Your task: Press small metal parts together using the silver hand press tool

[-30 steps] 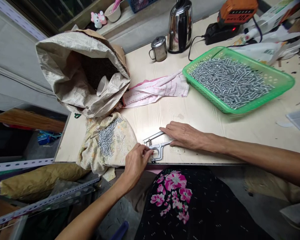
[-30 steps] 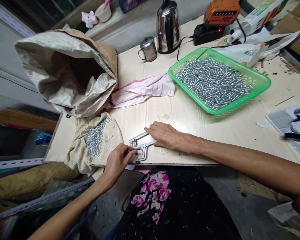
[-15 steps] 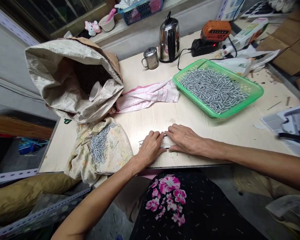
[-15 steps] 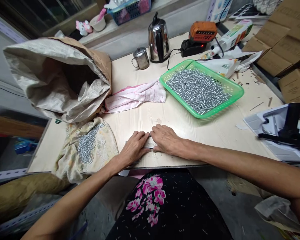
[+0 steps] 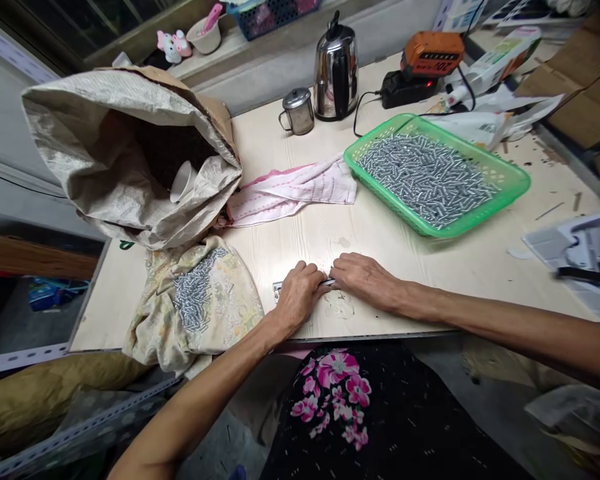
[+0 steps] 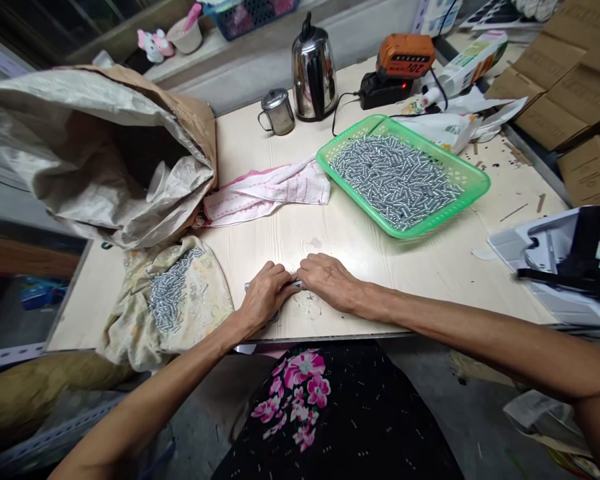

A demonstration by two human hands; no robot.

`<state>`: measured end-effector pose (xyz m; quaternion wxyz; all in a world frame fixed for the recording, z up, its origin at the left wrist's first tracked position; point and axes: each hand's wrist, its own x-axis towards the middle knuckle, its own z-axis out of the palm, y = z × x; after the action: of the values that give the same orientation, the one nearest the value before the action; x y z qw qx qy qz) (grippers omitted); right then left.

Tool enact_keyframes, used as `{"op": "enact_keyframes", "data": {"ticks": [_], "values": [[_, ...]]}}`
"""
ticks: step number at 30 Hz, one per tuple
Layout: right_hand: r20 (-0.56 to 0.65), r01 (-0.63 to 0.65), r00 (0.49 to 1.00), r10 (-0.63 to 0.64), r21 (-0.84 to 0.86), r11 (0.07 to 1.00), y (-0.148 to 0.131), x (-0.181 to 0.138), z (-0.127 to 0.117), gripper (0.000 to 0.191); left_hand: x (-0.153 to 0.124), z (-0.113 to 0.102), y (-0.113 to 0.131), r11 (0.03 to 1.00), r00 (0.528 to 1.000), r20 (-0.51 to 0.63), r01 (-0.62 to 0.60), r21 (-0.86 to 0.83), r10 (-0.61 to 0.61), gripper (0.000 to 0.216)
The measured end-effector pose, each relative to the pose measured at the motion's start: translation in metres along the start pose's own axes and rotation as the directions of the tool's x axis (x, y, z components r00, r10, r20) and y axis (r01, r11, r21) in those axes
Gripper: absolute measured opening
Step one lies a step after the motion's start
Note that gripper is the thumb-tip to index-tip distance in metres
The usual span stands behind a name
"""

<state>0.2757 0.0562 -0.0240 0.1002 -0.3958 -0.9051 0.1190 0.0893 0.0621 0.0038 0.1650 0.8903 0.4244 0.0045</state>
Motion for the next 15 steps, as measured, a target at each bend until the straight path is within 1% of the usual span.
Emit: {"op": "enact_keyframes", "data": {"ticks": [2, 4, 5, 7, 8, 9, 10, 12, 13, 15], "values": [[-0.013, -0.012, 1.0, 0.012, -0.002, 1.0, 0.001, -0.001, -0.001, 0.023, -0.001, 0.0, 0.0, 1.0, 1.0, 0.0, 0.006, 0.02, -0.006, 0.026], [-0.029, -0.018, 0.999, 0.018, 0.003, 1.0, 0.004, -0.003, -0.006, 0.019, -0.006, 0.002, 0.0, 0.999, 0.999, -0.034, 0.017, 0.031, -0.016, 0.025], [-0.035, -0.01, 0.999, 0.01, 0.013, 1.0, 0.005, -0.004, -0.009, 0.028, -0.011, 0.004, 0.001, 0.999, 0.997, -0.073, 0.024, 0.036, -0.022, 0.03], [-0.037, 0.01, 0.999, -0.008, 0.038, 0.999, 0.009, -0.004, -0.016, 0.055, -0.026, 0.01, 0.004, 0.999, 0.986, -0.165, 0.023, 0.049, -0.014, 0.048], [-0.029, 0.01, 1.0, -0.009, 0.046, 0.999, 0.011, -0.004, -0.019, 0.059, -0.034, 0.015, 0.008, 0.998, 0.98, -0.199, 0.008, 0.058, 0.003, 0.054], [-0.018, 0.001, 1.0, 0.0, 0.046, 0.999, 0.012, -0.003, -0.021, 0.056, -0.043, 0.02, 0.012, 0.998, 0.976, -0.217, -0.012, 0.069, 0.027, 0.057], [-0.011, -0.018, 1.0, 0.018, 0.037, 0.999, 0.014, 0.0, -0.022, 0.047, -0.051, 0.025, 0.017, 0.996, 0.974, -0.22, -0.034, 0.077, 0.05, 0.059], [-0.01, -0.051, 0.999, 0.051, 0.007, 0.999, 0.018, 0.009, -0.021, 0.027, -0.064, 0.034, 0.028, 0.994, 0.977, -0.192, -0.079, 0.072, 0.091, 0.062], [-0.011, -0.053, 0.999, 0.052, -0.007, 0.999, 0.021, 0.015, -0.02, 0.021, -0.068, 0.038, 0.033, 0.994, 0.979, -0.175, -0.091, 0.06, 0.1, 0.063], [-0.024, -0.032, 0.999, 0.031, -0.027, 0.999, 0.028, 0.029, -0.019, 0.015, -0.071, 0.044, 0.04, 0.995, 0.983, -0.151, -0.098, 0.029, 0.101, 0.064]]}}
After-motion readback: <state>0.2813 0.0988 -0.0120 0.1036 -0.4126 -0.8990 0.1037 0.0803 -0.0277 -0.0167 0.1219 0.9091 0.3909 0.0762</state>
